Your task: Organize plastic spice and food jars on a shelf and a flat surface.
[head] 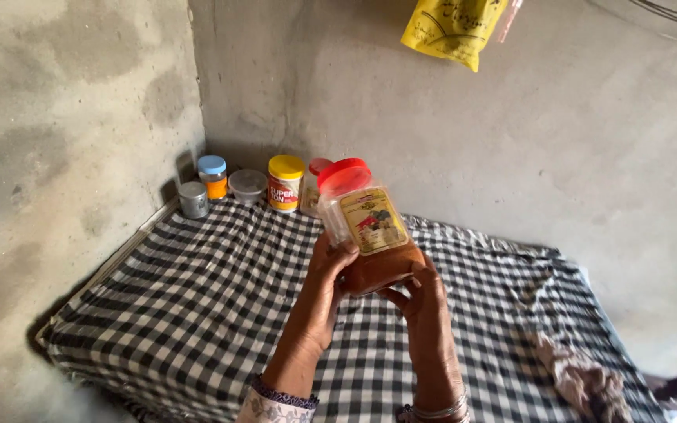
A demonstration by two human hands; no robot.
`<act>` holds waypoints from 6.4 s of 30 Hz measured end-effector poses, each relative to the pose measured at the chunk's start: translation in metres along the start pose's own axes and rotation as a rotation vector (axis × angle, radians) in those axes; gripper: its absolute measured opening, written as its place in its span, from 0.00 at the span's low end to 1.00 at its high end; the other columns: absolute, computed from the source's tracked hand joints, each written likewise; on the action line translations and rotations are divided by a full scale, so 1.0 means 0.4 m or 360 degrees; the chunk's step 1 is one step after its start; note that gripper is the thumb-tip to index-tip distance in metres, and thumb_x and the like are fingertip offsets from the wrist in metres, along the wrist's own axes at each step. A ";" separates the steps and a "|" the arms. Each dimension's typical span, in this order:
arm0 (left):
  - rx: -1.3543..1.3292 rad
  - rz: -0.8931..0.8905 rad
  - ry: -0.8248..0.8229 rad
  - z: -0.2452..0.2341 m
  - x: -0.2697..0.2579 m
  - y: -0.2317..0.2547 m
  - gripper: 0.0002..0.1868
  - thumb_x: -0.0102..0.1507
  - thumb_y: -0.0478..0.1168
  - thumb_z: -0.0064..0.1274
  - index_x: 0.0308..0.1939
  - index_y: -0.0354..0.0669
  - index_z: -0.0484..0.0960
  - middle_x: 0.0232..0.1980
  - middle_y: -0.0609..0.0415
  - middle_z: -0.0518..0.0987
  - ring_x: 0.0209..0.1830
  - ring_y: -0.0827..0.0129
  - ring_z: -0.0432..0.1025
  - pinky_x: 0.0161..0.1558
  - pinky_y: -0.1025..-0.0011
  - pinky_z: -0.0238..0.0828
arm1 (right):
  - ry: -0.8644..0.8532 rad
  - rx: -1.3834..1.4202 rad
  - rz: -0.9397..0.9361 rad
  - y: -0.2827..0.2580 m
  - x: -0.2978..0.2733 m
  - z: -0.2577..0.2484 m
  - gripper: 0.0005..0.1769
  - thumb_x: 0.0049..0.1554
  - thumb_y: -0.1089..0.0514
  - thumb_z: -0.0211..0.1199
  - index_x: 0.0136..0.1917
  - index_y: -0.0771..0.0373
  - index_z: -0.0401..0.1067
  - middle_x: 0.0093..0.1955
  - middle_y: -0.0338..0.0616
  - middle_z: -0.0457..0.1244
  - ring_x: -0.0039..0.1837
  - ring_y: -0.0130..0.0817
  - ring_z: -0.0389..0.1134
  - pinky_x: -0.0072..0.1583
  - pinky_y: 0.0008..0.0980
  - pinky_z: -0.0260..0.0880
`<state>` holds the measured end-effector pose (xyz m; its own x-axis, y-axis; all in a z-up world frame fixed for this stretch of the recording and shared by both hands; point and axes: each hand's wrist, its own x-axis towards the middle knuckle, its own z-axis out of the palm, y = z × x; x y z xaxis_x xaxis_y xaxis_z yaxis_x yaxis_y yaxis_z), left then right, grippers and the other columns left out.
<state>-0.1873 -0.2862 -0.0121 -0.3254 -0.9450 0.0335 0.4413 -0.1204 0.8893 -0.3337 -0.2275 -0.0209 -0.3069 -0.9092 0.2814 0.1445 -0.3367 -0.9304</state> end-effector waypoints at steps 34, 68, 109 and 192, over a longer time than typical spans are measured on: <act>0.0178 0.0112 0.0242 0.238 0.260 -0.176 0.56 0.49 0.49 0.59 0.80 0.62 0.52 0.70 0.49 0.69 0.73 0.59 0.65 0.71 0.51 0.59 | -0.0137 0.0215 0.0462 0.119 0.355 -0.359 0.40 0.63 0.36 0.35 0.70 0.73 0.62 0.59 0.66 0.67 0.60 0.51 0.73 0.62 0.49 0.77; 0.0272 0.0009 0.0428 0.133 0.385 -0.440 0.44 0.54 0.60 0.62 0.69 0.46 0.70 0.66 0.42 0.76 0.66 0.63 0.72 0.63 0.64 0.73 | 0.0023 0.0197 0.0701 0.301 0.386 -0.417 0.30 0.62 0.59 0.41 0.77 0.64 0.54 0.67 0.58 0.63 0.66 0.44 0.69 0.63 0.42 0.75; -0.0012 -0.0335 0.0678 -0.100 0.864 -0.809 0.19 0.67 0.35 0.49 0.63 0.38 0.79 0.59 0.48 0.83 0.56 0.62 0.80 0.58 0.64 0.78 | 0.0185 -0.0103 0.0836 0.701 0.673 -0.492 0.36 0.57 0.67 0.61 0.76 0.60 0.56 0.73 0.47 0.62 0.72 0.40 0.66 0.67 0.40 0.73; 0.2446 0.0145 0.0626 -0.007 0.791 -0.747 0.39 0.67 0.53 0.46 0.76 0.40 0.52 0.79 0.35 0.51 0.80 0.42 0.42 0.73 0.33 0.25 | 0.0010 -0.1315 -0.0112 0.836 0.677 -0.437 0.31 0.52 0.63 0.51 0.69 0.58 0.69 0.71 0.50 0.63 0.70 0.46 0.66 0.69 0.43 0.67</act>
<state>-0.4198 -0.5503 -0.2685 -0.0116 -0.9772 0.2120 -0.8619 0.1172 0.4933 -0.5328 -0.5437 -0.2969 -0.2947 -0.8906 0.3462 -0.6123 -0.1021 -0.7840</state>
